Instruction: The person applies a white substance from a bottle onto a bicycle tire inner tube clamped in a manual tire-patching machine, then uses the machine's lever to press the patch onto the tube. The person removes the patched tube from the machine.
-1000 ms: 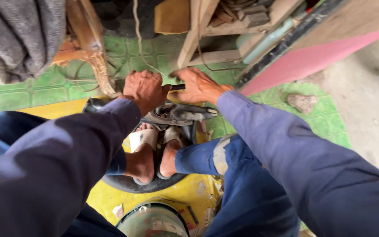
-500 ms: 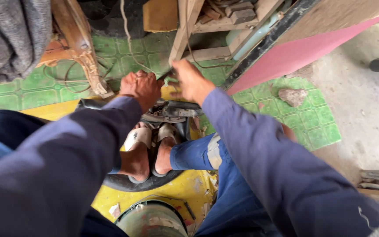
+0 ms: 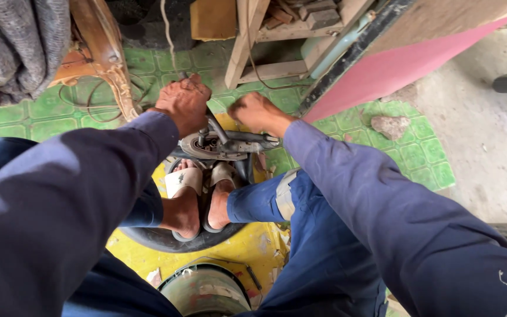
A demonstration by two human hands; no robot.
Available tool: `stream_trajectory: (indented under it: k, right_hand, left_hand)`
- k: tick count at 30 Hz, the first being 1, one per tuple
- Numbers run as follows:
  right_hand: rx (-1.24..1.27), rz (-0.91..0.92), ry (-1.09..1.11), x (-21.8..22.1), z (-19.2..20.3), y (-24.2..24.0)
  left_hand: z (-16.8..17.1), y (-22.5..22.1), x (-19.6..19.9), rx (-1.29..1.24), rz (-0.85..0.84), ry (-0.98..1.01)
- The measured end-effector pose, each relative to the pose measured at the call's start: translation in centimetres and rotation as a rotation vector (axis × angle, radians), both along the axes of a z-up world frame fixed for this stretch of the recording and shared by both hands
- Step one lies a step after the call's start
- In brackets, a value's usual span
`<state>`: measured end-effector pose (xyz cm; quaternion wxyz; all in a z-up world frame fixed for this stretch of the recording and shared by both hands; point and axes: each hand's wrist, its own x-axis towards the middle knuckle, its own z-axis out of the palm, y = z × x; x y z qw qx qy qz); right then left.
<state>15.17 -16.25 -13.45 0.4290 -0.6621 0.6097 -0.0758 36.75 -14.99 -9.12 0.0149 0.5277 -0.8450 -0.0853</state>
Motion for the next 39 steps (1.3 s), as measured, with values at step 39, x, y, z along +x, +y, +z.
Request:
stream_trajectory:
  k: [39]
  right_hand:
    - [-0.166, 0.334, 0.435, -0.1, -6.4, 3.7]
  left_hand:
    - [-0.3, -4.0, -1.8, 0.018, -0.384, -0.49]
